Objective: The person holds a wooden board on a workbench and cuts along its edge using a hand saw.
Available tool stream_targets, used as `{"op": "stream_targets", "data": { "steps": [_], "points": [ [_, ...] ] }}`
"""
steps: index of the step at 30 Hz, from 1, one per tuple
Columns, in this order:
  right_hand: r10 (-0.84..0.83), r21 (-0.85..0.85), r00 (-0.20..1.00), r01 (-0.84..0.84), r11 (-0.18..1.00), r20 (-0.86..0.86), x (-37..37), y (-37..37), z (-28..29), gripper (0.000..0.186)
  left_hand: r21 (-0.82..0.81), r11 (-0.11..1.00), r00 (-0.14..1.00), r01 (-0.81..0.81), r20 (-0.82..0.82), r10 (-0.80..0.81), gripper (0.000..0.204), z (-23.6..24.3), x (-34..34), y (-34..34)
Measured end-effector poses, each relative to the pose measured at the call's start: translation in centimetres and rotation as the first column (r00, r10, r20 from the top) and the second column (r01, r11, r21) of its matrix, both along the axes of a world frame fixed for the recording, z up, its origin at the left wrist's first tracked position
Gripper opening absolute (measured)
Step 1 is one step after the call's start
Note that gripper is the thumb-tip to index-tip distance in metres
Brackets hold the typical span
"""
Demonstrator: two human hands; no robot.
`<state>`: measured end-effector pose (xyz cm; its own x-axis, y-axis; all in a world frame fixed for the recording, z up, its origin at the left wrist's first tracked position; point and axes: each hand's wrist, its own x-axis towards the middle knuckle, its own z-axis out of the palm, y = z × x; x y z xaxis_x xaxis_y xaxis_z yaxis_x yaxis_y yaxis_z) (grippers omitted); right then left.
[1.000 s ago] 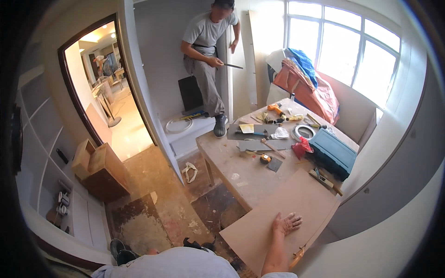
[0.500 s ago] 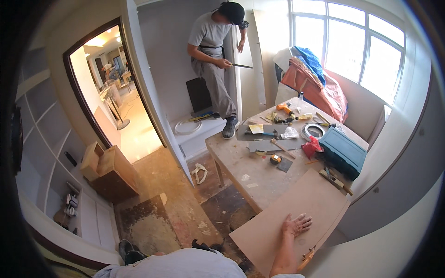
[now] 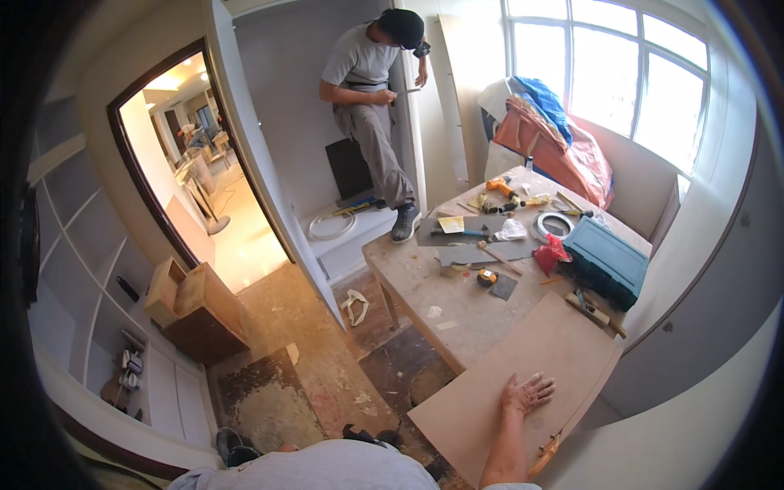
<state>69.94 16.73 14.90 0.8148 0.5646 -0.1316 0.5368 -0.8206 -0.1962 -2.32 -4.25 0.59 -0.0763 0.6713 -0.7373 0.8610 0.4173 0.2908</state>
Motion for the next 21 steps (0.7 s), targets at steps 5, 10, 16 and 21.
{"op": "stream_targets", "data": {
  "steps": [5,10,16,21],
  "points": [
    [0.005,-0.003,1.0,-0.005,1.0,-0.01,-0.3,-0.1,0.2,0.091,-0.051,0.997,0.999,-0.052,-0.014,0.052,0.055,0.3,-0.5,0.0],
    [-0.004,0.036,1.0,0.004,0.999,0.017,0.2,-0.1,-1.3,0.093,-0.039,0.998,0.999,-0.054,-0.008,0.054,0.059,0.2,-0.3,-0.1],
    [-0.007,0.02,1.0,0.007,1.0,0.014,1.2,-0.2,-1.7,0.094,-0.074,0.991,0.993,-0.114,-0.033,0.112,0.056,1.4,1.5,0.2],
    [0.018,0.051,1.0,-0.018,0.999,0.016,0.5,0.8,-0.7,0.093,-0.021,0.992,0.992,-0.122,0.043,0.123,0.053,1.5,1.8,-1.4]
  ]
}}
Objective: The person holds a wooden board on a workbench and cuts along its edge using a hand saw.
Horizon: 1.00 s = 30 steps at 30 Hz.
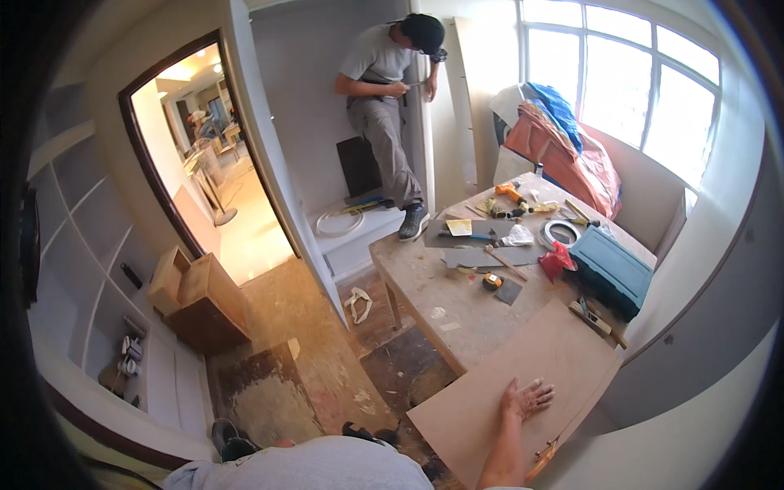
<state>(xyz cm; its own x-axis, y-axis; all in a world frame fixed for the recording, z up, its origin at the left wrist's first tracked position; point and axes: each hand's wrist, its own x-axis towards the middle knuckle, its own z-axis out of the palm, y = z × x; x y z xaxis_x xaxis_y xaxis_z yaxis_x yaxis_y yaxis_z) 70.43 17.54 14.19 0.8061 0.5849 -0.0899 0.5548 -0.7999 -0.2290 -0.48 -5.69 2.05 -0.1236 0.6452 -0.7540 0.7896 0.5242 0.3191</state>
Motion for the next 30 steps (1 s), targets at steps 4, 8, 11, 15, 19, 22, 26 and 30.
{"op": "stream_targets", "data": {
  "steps": [4,8,11,15,19,22,26,30],
  "points": [
    [-0.015,-0.075,0.998,0.01,0.997,-0.068,-1.2,-0.3,1.0,0.095,0.35,0.843,0.889,0.409,0.058,-0.455,0.043,0.3,-2.0,-2.2],
    [-0.036,-0.126,0.999,0.037,0.991,0.015,0.6,-1.7,-2.7,0.096,0.029,0.999,0.964,0.042,-0.265,-0.033,0.044,0.9,1.2,0.8],
    [0.045,0.011,0.992,-0.046,0.999,0.115,-0.6,-1.2,-4.6,0.107,0.03,0.999,0.954,-0.025,-0.298,0.033,0.045,-0.4,0.4,-1.2],
    [0.037,0.06,0.993,-0.044,0.997,0.114,0.4,-1.7,-4.5,0.105,0.03,0.984,0.942,-0.175,-0.285,0.177,0.045,0.5,2.9,-0.6],
    [0.06,0.051,0.995,-0.064,0.997,0.076,-0.2,-1.4,-3.2,0.108,0.052,0.991,0.952,-0.126,-0.274,0.136,0.046,-0.4,2.2,-3.0],
    [0.078,0.084,0.989,-0.089,0.992,0.127,-0.7,-1.1,-5.0,0.107,0.014,0.989,0.952,-0.147,-0.27,0.145,0.045,-0.3,2.5,-4.8],
    [0.044,0.25,0.876,-0.185,0.95,0.481,2.7,1.0,-7.1,0.104,0.007,0.998,0.97,-0.065,-0.235,0.065,0.045,0.7,2.1,-2.4],
    [0.077,0.226,0.862,-0.216,0.95,0.501,2.4,1.9,-8.6,0.101,-0.029,0.992,0.966,-0.122,-0.234,0.111,0.045,1.6,2.2,-3.4]
  ]
}}
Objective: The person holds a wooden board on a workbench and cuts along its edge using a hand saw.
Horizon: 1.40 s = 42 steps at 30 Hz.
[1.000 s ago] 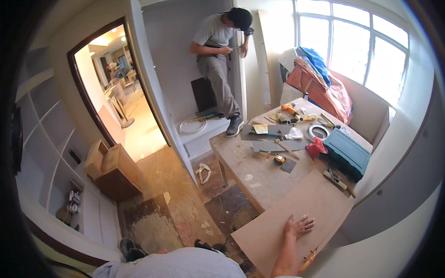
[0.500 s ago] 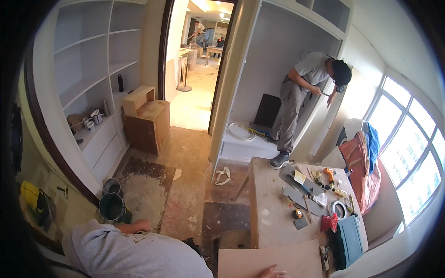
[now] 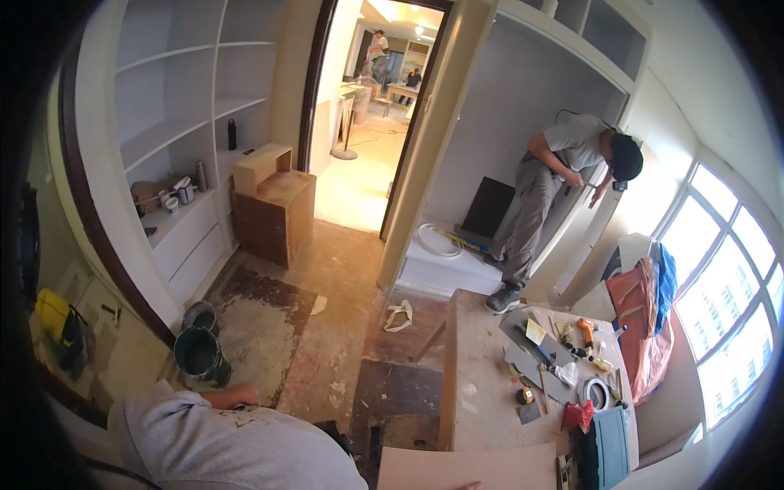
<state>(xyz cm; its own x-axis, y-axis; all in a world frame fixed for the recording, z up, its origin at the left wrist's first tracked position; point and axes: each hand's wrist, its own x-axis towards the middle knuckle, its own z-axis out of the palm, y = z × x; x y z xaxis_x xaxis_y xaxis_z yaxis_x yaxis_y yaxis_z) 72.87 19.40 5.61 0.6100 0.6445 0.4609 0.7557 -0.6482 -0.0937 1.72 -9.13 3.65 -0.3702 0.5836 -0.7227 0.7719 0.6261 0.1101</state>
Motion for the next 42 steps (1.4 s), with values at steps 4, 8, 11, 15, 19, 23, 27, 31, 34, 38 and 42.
{"op": "stream_targets", "data": {
  "steps": [4,8,11,15,19,23,27,31,34,38,42],
  "points": [
    [0.013,-0.015,1.0,-0.013,1.0,0.022,-0.4,0.0,-0.5,0.098,0.016,0.995,0.995,-0.095,-0.023,0.095,0.046,0.9,0.3,-1.2],
    [-0.014,-0.014,0.999,0.014,1.0,0.038,0.2,-0.3,-0.3,0.094,0.026,0.999,0.999,-0.037,-0.028,0.038,0.045,1.0,-0.3,-0.5],
    [-0.103,-0.013,0.994,0.104,0.995,0.042,1.9,-1.6,-0.1,0.092,0.043,0.994,0.995,0.097,0.02,-0.098,0.044,0.1,-0.9,2.7],
    [-0.201,-0.44,0.87,-0.021,0.898,-0.451,-3.6,-1.8,6.4,0.093,0.12,0.991,0.998,0.06,0.017,-0.062,0.049,-2.3,-3.2,-3.3],
    [-0.256,-0.338,0.859,0.105,0.935,-0.442,-2.6,-1.8,7.5,0.094,0.049,0.993,0.992,0.104,0.062,-0.106,0.052,-2.6,-3.4,0.7],
    [-0.264,-0.334,0.859,0.117,0.935,-0.439,-2.4,-2.5,8.1,0.093,0.086,0.985,0.985,0.151,0.077,-0.157,0.057,-2.7,-3.9,1.9],
    [-0.252,-0.326,0.85,0.101,0.94,-0.462,-2.8,-2.9,8.4,0.093,0.0,0.997,0.997,0.073,0.034,-0.073,0.059,-1.2,-3.6,2.7],
    [-0.245,-0.335,0.854,0.089,0.938,-0.46,-3.2,-2.7,8.6,0.093,-0.028,0.999,1.0,0.026,0.017,-0.025,0.063,0.6,-3.2,3.0],
    [-0.251,-0.335,0.847,0.093,0.938,-0.468,-3.2,-2.6,8.6,0.094,-0.021,0.999,0.999,0.039,0.037,-0.038,0.065,-0.1,-3.5,2.9],
    [-0.236,-0.322,0.866,0.093,0.942,-0.441,-2.5,-2.8,7.7,0.095,-0.016,0.998,0.998,0.059,0.03,-0.059,0.066,-0.5,-3.4,3.4],
    [-0.23,-0.303,0.854,0.089,0.949,-0.466,-2.6,-2.7,7.7,0.095,-0.019,0.994,0.994,0.105,0.016,-0.105,0.065,-1.2,-3.5,3.3]
  ]
}}
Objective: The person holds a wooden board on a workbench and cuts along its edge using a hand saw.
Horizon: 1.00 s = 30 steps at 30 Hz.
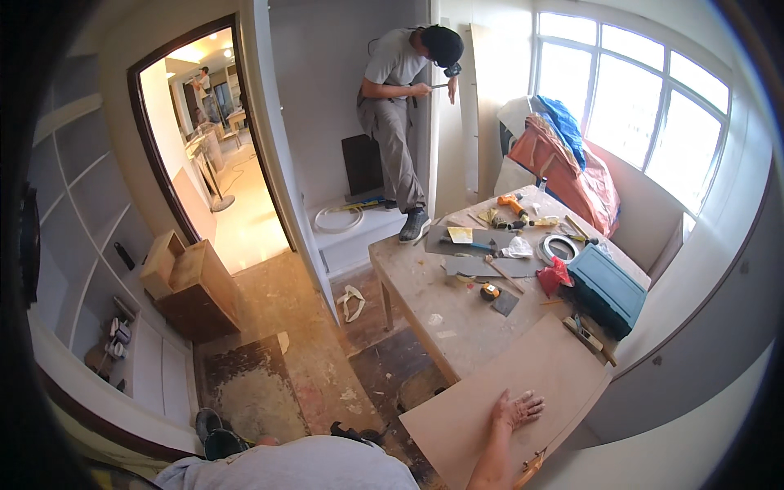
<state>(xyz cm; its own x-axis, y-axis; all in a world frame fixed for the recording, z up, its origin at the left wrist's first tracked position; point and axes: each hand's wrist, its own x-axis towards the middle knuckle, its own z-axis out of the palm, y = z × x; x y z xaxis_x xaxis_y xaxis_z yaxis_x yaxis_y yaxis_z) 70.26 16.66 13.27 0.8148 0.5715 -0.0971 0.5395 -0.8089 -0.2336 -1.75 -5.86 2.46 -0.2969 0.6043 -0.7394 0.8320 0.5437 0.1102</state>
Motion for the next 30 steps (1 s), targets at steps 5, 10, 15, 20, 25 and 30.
{"op": "stream_targets", "data": {
  "steps": [5,10,15,20,25,30],
  "points": [
    [0.006,0.003,1.0,-0.006,1.0,0.024,-0.3,0.0,0.3,0.094,0.099,0.993,0.997,0.07,0.019,-0.072,0.064,0.0,0.0,-0.4],
    [0.006,-0.009,1.0,-0.006,1.0,0.014,-0.3,0.2,0.7,0.093,0.093,0.994,0.999,0.05,0.01,-0.051,0.061,0.0,0.2,-0.6],
    [-0.002,-0.027,1.0,0.002,1.0,0.023,0.0,0.0,0.6,0.093,0.001,0.999,0.999,-0.045,-0.01,0.045,0.057,0.7,1.1,-0.1],
    [0.015,-0.013,1.0,-0.015,1.0,-0.007,-0.7,0.2,1.4,0.092,0.046,0.998,0.999,-0.036,-0.007,0.036,0.055,-0.2,0.1,-0.9],
    [0.005,-0.034,1.0,-0.005,0.999,-0.001,-0.4,0.0,1.4,0.091,0.043,0.995,0.996,-0.085,-0.037,0.087,0.054,0.3,1.2,-0.7],
    [0.003,-0.043,1.0,-0.003,0.999,0.008,0.1,-0.1,0.8,0.092,0.028,0.997,0.997,-0.066,-0.049,0.068,0.055,0.3,1.4,-0.4]
  ]
}}
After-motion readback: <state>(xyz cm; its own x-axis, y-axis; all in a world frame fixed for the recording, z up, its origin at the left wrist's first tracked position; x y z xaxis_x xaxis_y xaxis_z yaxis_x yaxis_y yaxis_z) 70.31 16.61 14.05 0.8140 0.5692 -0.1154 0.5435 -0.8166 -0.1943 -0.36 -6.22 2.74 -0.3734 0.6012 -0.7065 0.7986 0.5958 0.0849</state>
